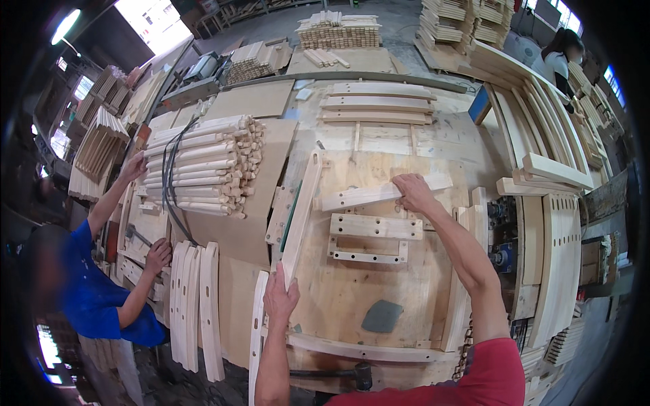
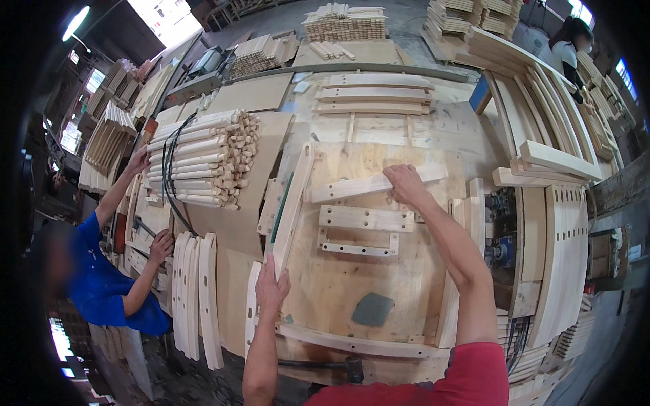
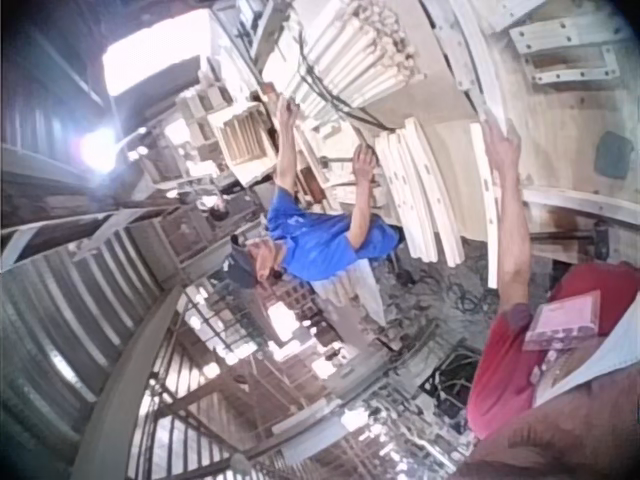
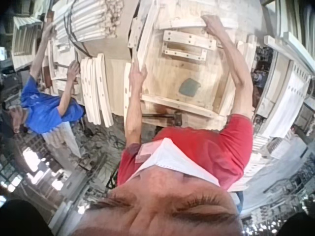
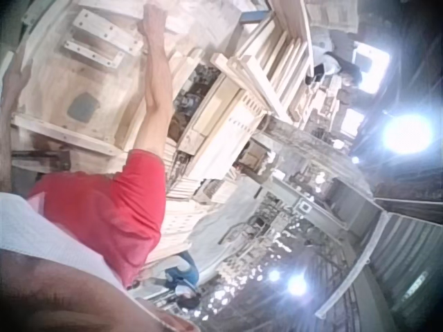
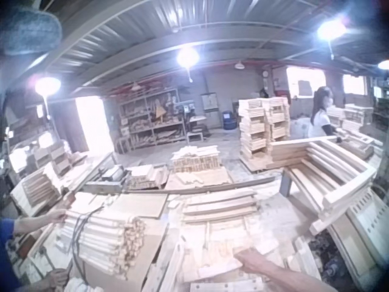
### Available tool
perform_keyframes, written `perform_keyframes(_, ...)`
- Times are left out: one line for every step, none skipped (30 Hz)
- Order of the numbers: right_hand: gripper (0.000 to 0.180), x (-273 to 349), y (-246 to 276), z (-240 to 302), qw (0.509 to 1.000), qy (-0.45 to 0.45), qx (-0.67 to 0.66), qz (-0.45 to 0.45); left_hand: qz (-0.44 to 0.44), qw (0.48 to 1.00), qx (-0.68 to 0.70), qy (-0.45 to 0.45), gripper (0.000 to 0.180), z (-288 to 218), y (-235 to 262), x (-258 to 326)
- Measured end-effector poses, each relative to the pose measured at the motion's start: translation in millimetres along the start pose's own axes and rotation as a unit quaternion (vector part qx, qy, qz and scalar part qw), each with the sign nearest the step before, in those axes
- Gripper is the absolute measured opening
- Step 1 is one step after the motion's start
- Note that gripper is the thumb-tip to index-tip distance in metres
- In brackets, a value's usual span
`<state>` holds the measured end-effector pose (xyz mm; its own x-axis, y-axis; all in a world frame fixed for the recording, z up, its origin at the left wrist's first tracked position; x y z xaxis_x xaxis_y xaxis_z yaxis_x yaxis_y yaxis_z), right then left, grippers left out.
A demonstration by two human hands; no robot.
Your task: The person assembles wooden chair frames on a workbench in a factory setting. They pick up pre-drilled wooden slats and legs, align them into a rectangular frame, and use a hammer to tap the joints together. The person repeatedly constructs frames and stacks them on the table.
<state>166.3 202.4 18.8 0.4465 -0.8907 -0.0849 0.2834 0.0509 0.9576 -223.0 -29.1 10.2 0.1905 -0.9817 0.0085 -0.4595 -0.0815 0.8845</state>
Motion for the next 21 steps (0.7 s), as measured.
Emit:
perform_keyframes(0.051,1.8,1.1,0.3,1.000,-0.011,0.007,0.001,-0.003,1.000,0.006,-0.005,0.070,-1.9,0.2,-0.1)
perform_keyframes(0.052,1.1,2.3,4.8,1.000,-0.019,0.011,0.001,-0.008,1.000,0.009,-0.007,0.069,-1.8,2.4,0.4)
perform_keyframes(0.053,3.2,0.6,8.2,0.999,-0.030,0.003,0.020,-0.004,1.000,0.005,-0.002,0.069,-0.3,3.4,1.1)
perform_keyframes(0.054,7.2,-1.0,11.4,0.998,-0.041,-0.004,0.038,-0.001,1.000,0.000,0.002,0.069,1.3,4.5,2.4)
perform_keyframes(0.056,14.0,-2.7,9.6,0.997,-0.057,-0.008,0.057,0.005,1.000,0.000,0.004,0.069,1.9,1.9,4.0)
perform_keyframes(0.059,16.8,-0.8,11.8,0.997,-0.053,-0.012,0.048,-0.007,1.000,-0.009,-0.004,0.069,1.5,2.6,3.0)
perform_keyframes(0.063,18.7,0.1,14.2,0.998,-0.049,-0.018,0.039,-0.020,1.000,-0.018,-0.010,0.069,1.7,3.7,0.4)
perform_keyframes(0.067,20.4,0.5,16.3,0.998,-0.045,-0.024,0.030,-0.032,0.999,-0.027,-0.017,0.070,1.3,4.6,0.0)
perform_keyframes(0.066,20.9,0.2,15.2,0.999,-0.032,-0.028,0.025,-0.032,0.999,-0.012,-0.023,0.070,-0.1,3.2,-2.7)
perform_keyframes(0.066,20.9,-0.5,14.0,0.999,-0.019,-0.033,0.020,-0.032,0.999,0.004,-0.029,0.070,-1.8,2.1,-2.4)
perform_keyframes(0.066,23.4,-3.8,18.4,0.999,-0.005,-0.047,0.020,-0.027,0.999,0.012,-0.031,0.070,-0.8,2.4,0.8)
perform_keyframes(0.062,24.4,-5.1,19.1,0.999,0.003,-0.048,0.019,-0.031,0.999,0.006,-0.030,0.070,-0.3,2.8,1.0)
perform_keyframes(0.057,22.5,-5.7,18.3,0.999,0.011,-0.048,0.019,-0.035,0.999,0.000,-0.030,0.071,0.0,2.6,0.7)
perform_keyframes(0.053,19.6,-5.9,16.8,0.999,0.018,-0.048,0.018,-0.039,0.999,-0.006,-0.030,0.071,0.1,2.5,0.1)
perform_keyframes(0.049,17.6,-10.2,16.2,0.997,0.021,-0.055,0.044,-0.028,0.999,-0.003,-0.020,0.071,1.3,0.5,1.8)
perform_keyframes(0.046,13.9,-13.8,14.8,0.995,0.024,-0.062,0.069,-0.018,1.000,0.000,-0.011,0.070,2.9,-0.7,2.5)
perform_keyframes(0.042,12.0,-17.9,12.1,0.993,0.024,-0.071,0.093,-0.006,1.000,0.002,-0.005,0.070,2.1,-2.2,2.1)
perform_keyframes(0.040,12.6,-19.4,8.6,0.987,0.022,-0.119,0.102,-0.001,1.000,0.007,-0.004,0.071,0.7,-3.8,1.4)
perform_keyframes(0.037,14.4,-19.7,4.6,0.980,0.020,-0.166,0.109,0.004,1.000,0.012,-0.004,0.071,-2.1,-6.7,0.8)
perform_keyframes(0.035,14.3,-19.8,2.3,0.970,0.019,-0.214,0.111,0.007,1.000,0.016,-0.006,0.071,-5.2,-6.6,-2.9)
perform_keyframes(0.035,13.3,-24.0,5.6,0.960,-0.010,-0.245,0.137,-0.004,1.000,0.001,-0.020,0.072,-6.4,-0.1,-1.5)
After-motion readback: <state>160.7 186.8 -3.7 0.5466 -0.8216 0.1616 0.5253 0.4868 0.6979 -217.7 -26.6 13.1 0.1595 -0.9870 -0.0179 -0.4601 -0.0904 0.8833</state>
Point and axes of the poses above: each hand's wrist, its own x-axis away from the middle knuckle, its own y-axis out of the back of the hand, z = x × y, the point moved 9 cm from there along -x, towards the middle knuckle, and after that the axes turned 1 degree about y, right-handed, at the moved point
